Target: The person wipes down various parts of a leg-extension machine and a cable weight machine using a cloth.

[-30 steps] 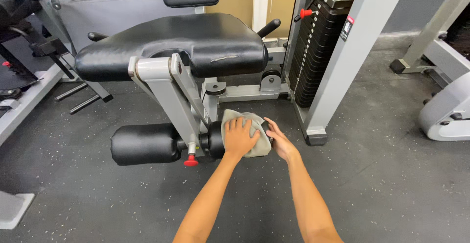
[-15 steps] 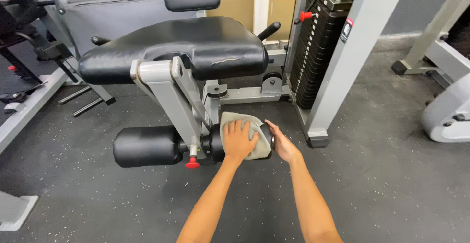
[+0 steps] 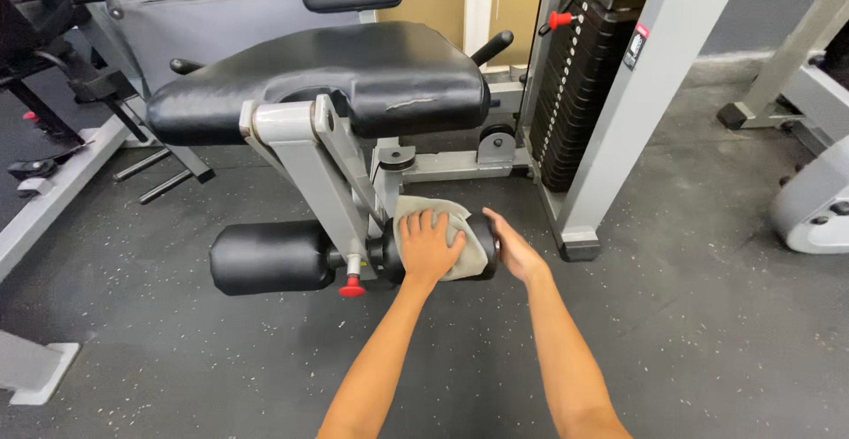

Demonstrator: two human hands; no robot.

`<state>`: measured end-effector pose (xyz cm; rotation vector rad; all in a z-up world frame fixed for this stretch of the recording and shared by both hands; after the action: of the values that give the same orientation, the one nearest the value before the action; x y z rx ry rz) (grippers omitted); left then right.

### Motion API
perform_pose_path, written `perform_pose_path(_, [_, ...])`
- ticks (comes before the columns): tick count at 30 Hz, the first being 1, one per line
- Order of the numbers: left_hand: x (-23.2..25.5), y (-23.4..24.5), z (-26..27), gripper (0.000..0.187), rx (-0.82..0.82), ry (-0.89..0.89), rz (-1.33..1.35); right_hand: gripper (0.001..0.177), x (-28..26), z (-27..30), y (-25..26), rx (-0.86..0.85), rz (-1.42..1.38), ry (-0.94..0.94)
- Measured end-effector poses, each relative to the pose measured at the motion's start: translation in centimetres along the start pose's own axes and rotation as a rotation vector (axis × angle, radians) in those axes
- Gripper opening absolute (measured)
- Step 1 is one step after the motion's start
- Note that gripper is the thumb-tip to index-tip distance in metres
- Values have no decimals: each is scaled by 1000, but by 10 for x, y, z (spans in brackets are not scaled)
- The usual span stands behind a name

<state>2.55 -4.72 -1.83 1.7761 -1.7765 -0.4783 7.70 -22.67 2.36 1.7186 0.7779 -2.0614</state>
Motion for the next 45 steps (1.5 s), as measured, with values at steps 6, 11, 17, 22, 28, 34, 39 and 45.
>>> perform_pose_path(6, [15, 18, 1, 51, -43, -35, 2, 50, 41, -56, 26, 102, 114, -67])
perform_pose_path(11, [35, 1, -1, 49, -62, -64, 42, 60, 45, -41, 22, 12, -74, 183])
perform_pose_path(17, [18, -5, -4, 53, -80, -164, 72, 58, 16, -35, -4, 227, 236, -128])
perform_pose_path(22, [-26, 8, 8, 50, -24, -102, 33, 60, 25, -23, 9, -38, 12, 175])
perform_pose_path(28, [13, -8, 6, 47, 13, -42, 3, 83, 16, -33, -6, 313, -15, -269])
perform_pose_path(34, [30, -21, 0, 53, -77, -203, 174, 56, 55, -63, 32, 214, -20, -44])
perform_pose_path(39, [-47, -6, 10, 40, 11, -6, -38, 63, 53, -43, 35, -65, -111, 212])
perform_pose_path(45, [25, -2, 3, 44, -84, -64, 75, 69, 15, -42, -5, 220, 90, -303])
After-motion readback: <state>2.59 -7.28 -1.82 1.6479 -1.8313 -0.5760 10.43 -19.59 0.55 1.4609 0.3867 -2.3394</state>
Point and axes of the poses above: each hand's wrist, its own z-axis away from the middle knuckle, its own y-axis out of the back of the hand, x = y × z, the point moved 1 cm from there along -z, towards the middle knuckle, and after that the axes turned 8 degrees about z, right-handed, at the moved point
